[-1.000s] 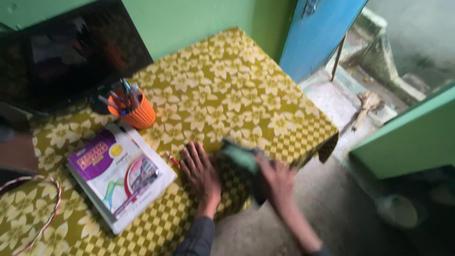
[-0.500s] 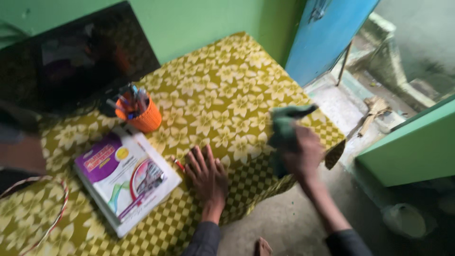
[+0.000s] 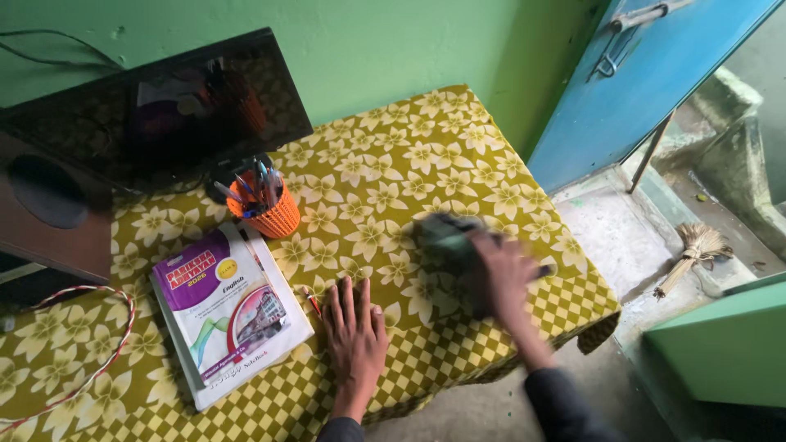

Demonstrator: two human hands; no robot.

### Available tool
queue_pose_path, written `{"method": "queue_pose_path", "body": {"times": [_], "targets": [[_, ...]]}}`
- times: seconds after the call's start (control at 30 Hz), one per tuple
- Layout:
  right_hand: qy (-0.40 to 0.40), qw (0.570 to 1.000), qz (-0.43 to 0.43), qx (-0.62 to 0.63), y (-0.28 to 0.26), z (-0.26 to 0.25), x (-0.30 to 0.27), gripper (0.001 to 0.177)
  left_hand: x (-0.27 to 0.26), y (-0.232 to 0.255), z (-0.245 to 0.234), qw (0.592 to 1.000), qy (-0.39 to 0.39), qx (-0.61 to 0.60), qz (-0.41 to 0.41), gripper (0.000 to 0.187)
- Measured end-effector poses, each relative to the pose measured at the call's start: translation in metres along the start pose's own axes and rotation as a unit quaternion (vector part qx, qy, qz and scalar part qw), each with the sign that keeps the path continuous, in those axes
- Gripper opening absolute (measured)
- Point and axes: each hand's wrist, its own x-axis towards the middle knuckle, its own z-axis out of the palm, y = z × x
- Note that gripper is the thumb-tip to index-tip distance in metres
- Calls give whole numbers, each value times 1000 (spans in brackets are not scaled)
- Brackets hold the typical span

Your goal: The person wipes a table surface with a cloth, moving a book and a pen holder aside to clean underneath. They then wipe around a flower vase before placing it on a nearby shelf and continuing to wipe the remaining table area.

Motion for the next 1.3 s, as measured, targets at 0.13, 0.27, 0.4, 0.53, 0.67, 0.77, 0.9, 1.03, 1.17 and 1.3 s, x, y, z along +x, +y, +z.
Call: {"method": "queue_pose_path", "body": {"times": [0.13,0.27,0.4,0.53,0.67,0.77,0.9,1.03,1.17,1.3], "targets": [[58,990,127,16,123,-29,38,54,-2,-2,6,1000,-22,15,-4,55],[64,971,228,36,142,-69,45,56,13,-8,25,995,-73,65,-15,59],[124,985,61,101,62,-63,47,60,33,-15,36,987,-150,58,-10,62],[168,969,-106,146,-71,-33,68,58,101,-22,41,997,-23,-64,26,66],[127,962,-206,125,-145,3,96,52,176,-26,59,988,-146,55,3,68],[104,970,-210,64,-142,28,121,59,198,-26,67,994,-73,87,2,66],[37,997,-55,27,-78,47,152,56,192,-23,68,1000,-7,10,-22,60],[56,995,66,-41,17,41,187,52,197,-21,67,999,16,18,-38,57],[73,983,158,-56,50,26,212,51,202,-18,57,999,-11,31,-43,57],[136,988,66,41,8,-10,218,59,233,-3,51,973,-191,5,-133,56]]}}
